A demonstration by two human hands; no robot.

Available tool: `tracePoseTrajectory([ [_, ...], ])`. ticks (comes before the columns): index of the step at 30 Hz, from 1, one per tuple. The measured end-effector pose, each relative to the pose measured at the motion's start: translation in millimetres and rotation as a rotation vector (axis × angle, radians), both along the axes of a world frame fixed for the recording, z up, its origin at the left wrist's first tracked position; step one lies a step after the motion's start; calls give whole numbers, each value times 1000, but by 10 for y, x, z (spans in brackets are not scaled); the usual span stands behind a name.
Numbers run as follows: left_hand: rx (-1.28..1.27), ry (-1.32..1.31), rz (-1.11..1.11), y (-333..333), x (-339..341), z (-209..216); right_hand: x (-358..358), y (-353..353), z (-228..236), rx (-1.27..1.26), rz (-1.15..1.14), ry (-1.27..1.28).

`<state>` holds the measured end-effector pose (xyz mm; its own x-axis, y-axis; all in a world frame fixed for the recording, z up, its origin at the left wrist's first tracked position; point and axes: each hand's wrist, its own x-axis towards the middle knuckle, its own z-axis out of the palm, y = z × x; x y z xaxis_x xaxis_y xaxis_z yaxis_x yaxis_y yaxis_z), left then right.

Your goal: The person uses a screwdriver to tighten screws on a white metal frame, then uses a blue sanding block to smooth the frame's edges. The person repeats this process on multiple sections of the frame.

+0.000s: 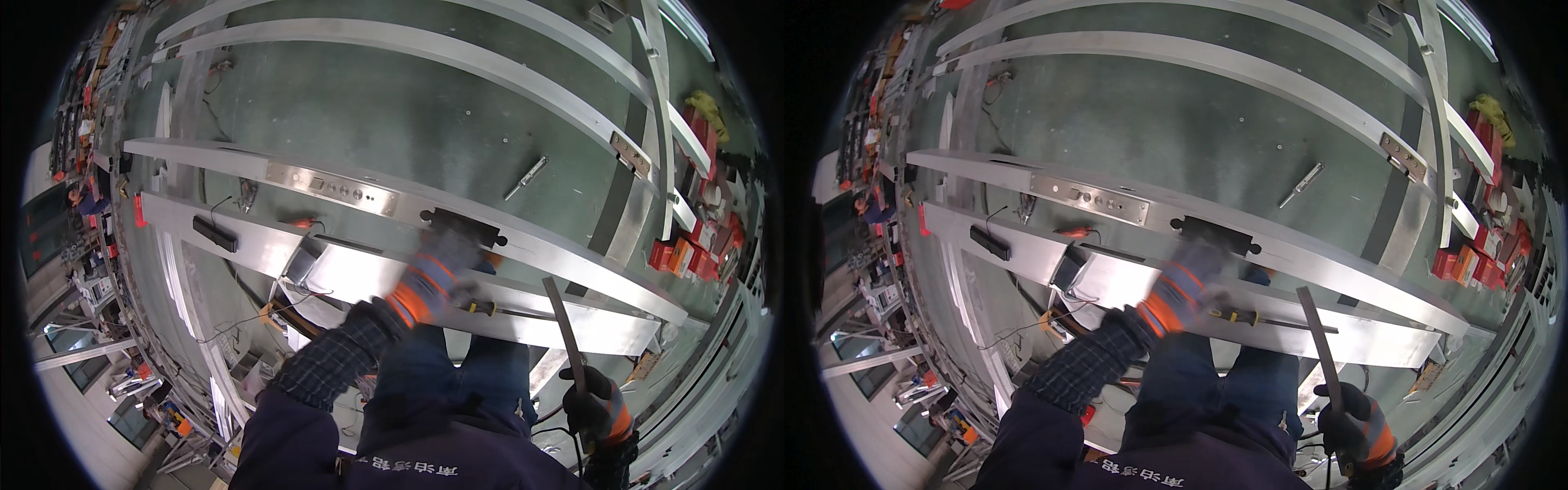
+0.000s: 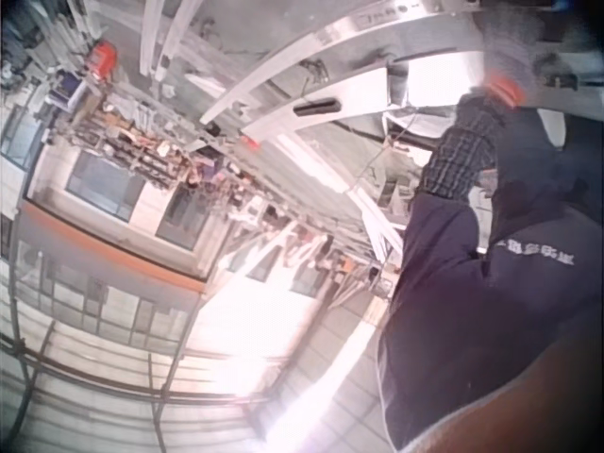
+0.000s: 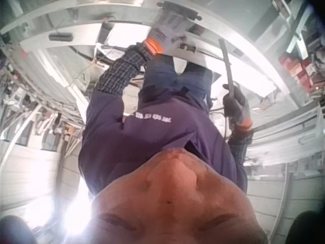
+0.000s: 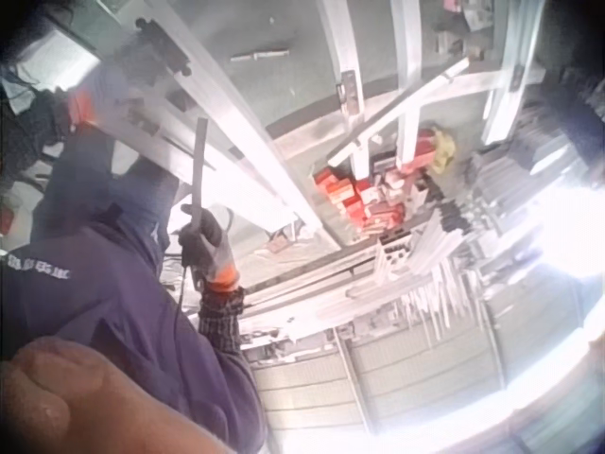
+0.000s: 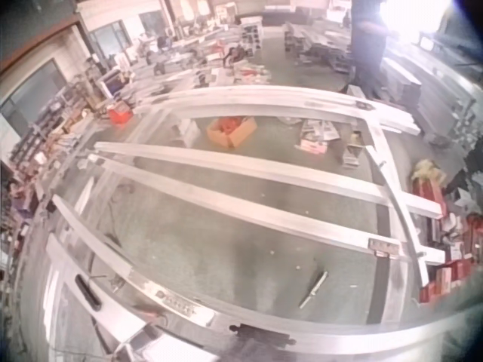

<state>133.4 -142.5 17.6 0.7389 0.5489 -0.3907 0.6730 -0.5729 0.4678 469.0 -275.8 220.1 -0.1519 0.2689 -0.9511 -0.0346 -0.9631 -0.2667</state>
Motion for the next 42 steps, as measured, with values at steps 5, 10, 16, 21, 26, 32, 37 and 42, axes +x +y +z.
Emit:
tracePoseTrajectory([
  [5,-27,-679,331,282,-163,239,-166,288,-7,55,-78,79],
  [10,557,-229,450,1248,-475,-66,-686,746,-287,-43,-87,219],
  [16,241,216,503,1271,-435,-284,-1088,1017,-765,217,-120,333],
  [21,185,218,477,1256,-460,-218,-1098,1469,-403,447,132,129],
  [26,195,179,476,1304,-405,-204,-1221,1802,-902,160,-161,173],
  [32,138,203,490,1284,-475,-177,-967,1699,-425,-192,-321,182],
  [37,132,186,464,1356,-427,-181,-1194,1723,-1095,124,16,71],
  [42,171,142,504,1300,-462,-208,-1074,1787,-506,385,249,6],
])
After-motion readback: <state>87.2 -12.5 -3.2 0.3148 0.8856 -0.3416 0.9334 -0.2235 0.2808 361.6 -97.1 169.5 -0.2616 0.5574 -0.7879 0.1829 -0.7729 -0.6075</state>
